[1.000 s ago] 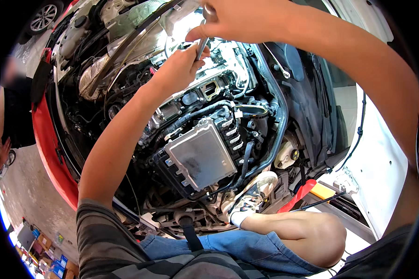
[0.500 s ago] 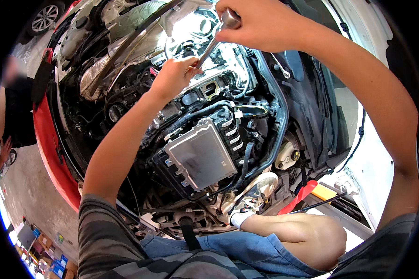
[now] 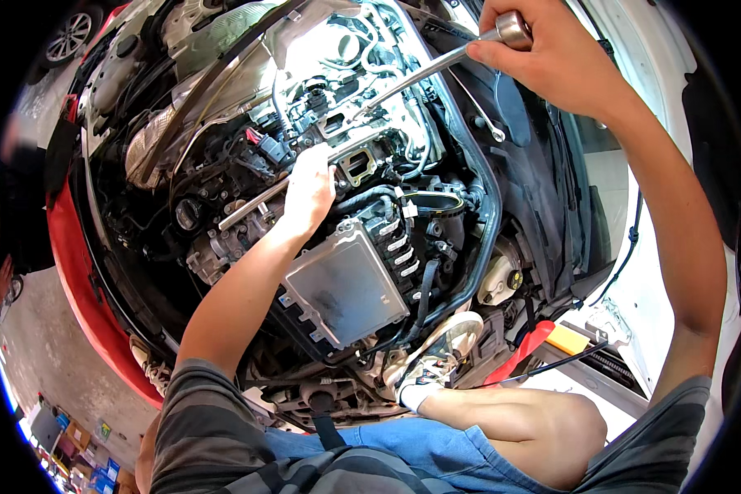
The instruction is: The person uses a socket wrench to unscrew bolts from a metal fuel rail assembly in the engine bay of a car, then lifts the rail with attached fuel injectors out of the engine and places it on the floor.
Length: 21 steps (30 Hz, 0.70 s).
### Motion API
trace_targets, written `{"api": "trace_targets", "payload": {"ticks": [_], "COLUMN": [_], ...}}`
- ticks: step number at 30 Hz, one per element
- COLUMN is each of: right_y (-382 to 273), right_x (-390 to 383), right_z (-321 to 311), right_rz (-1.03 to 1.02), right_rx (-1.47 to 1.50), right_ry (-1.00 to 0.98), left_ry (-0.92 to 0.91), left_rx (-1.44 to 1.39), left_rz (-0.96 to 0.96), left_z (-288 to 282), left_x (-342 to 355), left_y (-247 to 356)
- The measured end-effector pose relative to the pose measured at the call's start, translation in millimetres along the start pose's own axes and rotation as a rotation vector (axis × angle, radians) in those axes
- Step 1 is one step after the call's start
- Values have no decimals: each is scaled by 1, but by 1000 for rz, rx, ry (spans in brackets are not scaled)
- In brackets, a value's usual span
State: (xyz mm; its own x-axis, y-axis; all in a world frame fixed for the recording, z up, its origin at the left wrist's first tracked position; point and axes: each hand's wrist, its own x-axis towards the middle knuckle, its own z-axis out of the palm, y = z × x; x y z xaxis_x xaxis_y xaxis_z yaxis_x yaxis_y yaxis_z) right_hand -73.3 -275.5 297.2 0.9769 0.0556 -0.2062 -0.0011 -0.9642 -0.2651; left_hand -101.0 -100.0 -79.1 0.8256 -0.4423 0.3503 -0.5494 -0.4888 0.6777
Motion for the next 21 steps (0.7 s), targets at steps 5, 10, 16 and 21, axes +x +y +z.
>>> {"api": "trace_targets", "payload": {"ticks": [5,10,16,21], "right_y": [21,46,43,12], "right_x": [4,12,10,10], "right_z": [12,37,48,47], "right_rz": [-18,-119,292,167], "right_rx": [14,-37,166,-230], "right_ry": [12,30,53,214], "left_ry": [49,47,-28,25], "left_rx": [-46,-107,-189,-575], "left_rz": [-30,-56,127,231], "left_z": [7,2,-10,-18], "left_x": [1,3,50,141], "left_y": [-8,-6,23,82]}}
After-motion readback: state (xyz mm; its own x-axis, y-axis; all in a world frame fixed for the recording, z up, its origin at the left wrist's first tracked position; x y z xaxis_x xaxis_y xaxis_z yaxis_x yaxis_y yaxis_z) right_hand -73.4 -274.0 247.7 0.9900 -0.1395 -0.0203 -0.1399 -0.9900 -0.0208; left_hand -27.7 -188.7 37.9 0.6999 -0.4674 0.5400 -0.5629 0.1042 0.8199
